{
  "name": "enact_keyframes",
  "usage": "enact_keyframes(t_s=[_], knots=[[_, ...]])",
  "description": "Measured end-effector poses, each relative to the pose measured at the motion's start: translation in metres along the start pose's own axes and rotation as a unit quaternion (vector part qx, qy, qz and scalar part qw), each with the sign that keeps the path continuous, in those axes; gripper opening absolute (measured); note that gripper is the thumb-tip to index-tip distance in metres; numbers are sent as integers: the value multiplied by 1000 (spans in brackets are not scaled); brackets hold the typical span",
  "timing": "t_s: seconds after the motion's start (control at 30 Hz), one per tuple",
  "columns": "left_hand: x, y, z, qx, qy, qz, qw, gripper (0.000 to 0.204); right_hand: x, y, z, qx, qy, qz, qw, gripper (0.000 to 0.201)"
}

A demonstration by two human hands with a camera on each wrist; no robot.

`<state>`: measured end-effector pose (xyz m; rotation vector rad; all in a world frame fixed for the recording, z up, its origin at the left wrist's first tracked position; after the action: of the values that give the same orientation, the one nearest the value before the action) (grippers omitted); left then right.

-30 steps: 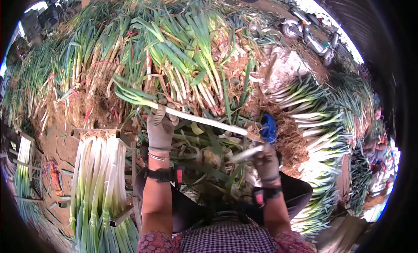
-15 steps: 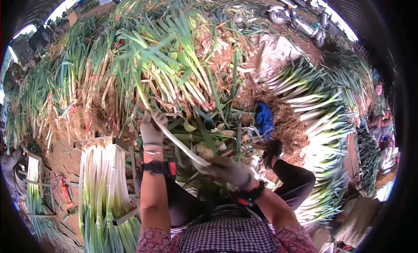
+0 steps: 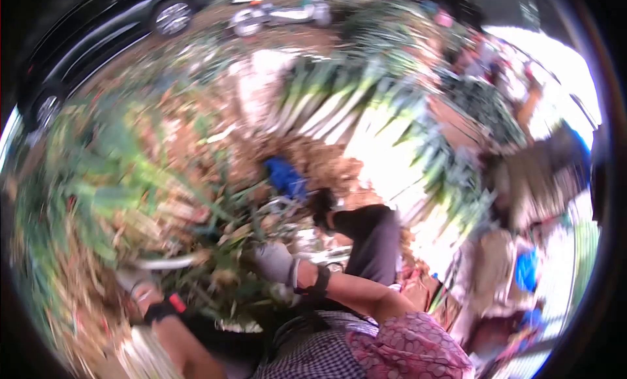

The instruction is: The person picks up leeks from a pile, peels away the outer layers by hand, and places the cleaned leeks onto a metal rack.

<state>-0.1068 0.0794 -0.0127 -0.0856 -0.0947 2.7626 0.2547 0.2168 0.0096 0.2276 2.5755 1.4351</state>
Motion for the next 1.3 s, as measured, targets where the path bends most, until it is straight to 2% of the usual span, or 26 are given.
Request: enact_keyframes(t_s=[0.03, 0.07, 0.13, 0.17, 0.2, 0.23, 0.27, 0.3, 0.33, 0.37, 0.43, 0.53, 0.6, 0.63, 0.67, 0.7, 0.73, 0.77, 0.87, 0.97, 1.0, 1.1, 1.13, 1.17, 1.23, 1.3], knots=[[-47, -41, 45, -279, 137, -24, 950, 34, -21, 28, 10, 109, 5, 128, 986, 39], [-47, -74, 46, -274, 148, -56, 948, 34, -47, 52, 16, 212, 19, 254, 944, 37], [-46, -102, 28, -304, 206, 8, 930, 32, -75, 80, -7, 142, 119, 381, 906, 41], [-47, -149, 13, -304, 211, -168, 914, 39, -87, 84, -5, 128, 105, 412, 896, 42], [-56, -200, 13, -275, 139, -254, 917, 36, -101, 91, -8, 113, 93, 441, 886, 44], [-138, -260, 53, -153, 70, -303, 938, 36, -123, 95, -1, 222, 5, 346, 912, 47], [-209, -305, 94, -104, -9, -339, 935, 38, -159, 98, 12, 164, 18, 482, 861, 43], [-251, -350, 85, -263, 172, -469, 825, 42, -202, 108, 21, 170, -24, 530, 831, 42], [-313, -378, 115, -205, 134, -526, 815, 45, -248, 112, 31, 134, -28, 609, 781, 40], [-347, -389, 120, -127, 114, -548, 819, 47, -288, 104, 49, 282, -85, 620, 727, 40], [-359, -391, 94, -47, 98, -551, 827, 45, -387, 56, 96, 203, -268, 686, 645, 43], [-333, -370, 47, -14, 143, -518, 843, 42, -501, -8, 138, 164, -342, 772, 510, 47], [-300, -340, 17, 7, 201, -448, 871, 38, -565, -65, 190, 59, -479, 705, 519, 46], [-281, -323, 2, 23, 203, -425, 882, 38, -626, -138, 238, 64, -476, 702, 527, 46], [-259, -305, -12, 35, 202, -396, 895, 37, -633, -148, 270, -369, -558, 494, 555, 43], [-237, -287, -21, 28, 197, -374, 906, 37, -624, -99, 237, -368, -538, 499, 571, 43], [-217, -266, -30, 49, 199, -351, 914, 36, -576, -45, 228, -210, -639, 491, 553, 40], [-200, -245, -35, 71, 201, -326, 921, 35, -553, -19, 249, -75, -591, 542, 592, 42], [-168, -198, -23, 79, 178, -274, 942, 33, -362, 136, 187, -88, -284, 586, 754, 33], [-128, -149, -61, 48, 211, -244, 945, 32, -159, 193, 125, 11, -69, 491, 868, 29], [-120, -139, -72, 40, 239, -240, 940, 33, -97, 179, 131, 115, -43, 414, 902, 29], [-106, -101, -112, 3, 318, -218, 923, 37, 75, 96, 144, -45, 144, 285, 947, 32], [-106, -98, -104, -4, 357, -214, 909, 38, 121, 72, 150, 242, 81, 255, 933, 33], [-112, -95, -90, -12, 396, -211, 894, 39, 172, 22, 182, 75, 63, 193, 976, 32], [-112, -105, -55, 56, 133, -349, 926, 37, 244, -47, 201, 158, -37, 76, 984, 34], [-115, -99, -70, 56, 229, -354, 905, 34, 305, -109, 213, 282, 19, 143, 948, 38]])
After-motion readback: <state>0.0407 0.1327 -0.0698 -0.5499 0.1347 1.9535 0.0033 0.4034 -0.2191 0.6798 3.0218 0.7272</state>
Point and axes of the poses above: each hand's wrist, its own x-axis towards the middle knuckle, its own y-axis out of the back of the hand, z = x × y, the point moved 8 cm from there along x, towards the middle knuckle, and after that the axes turned 13 degrees about y, right-handed, at the moved point
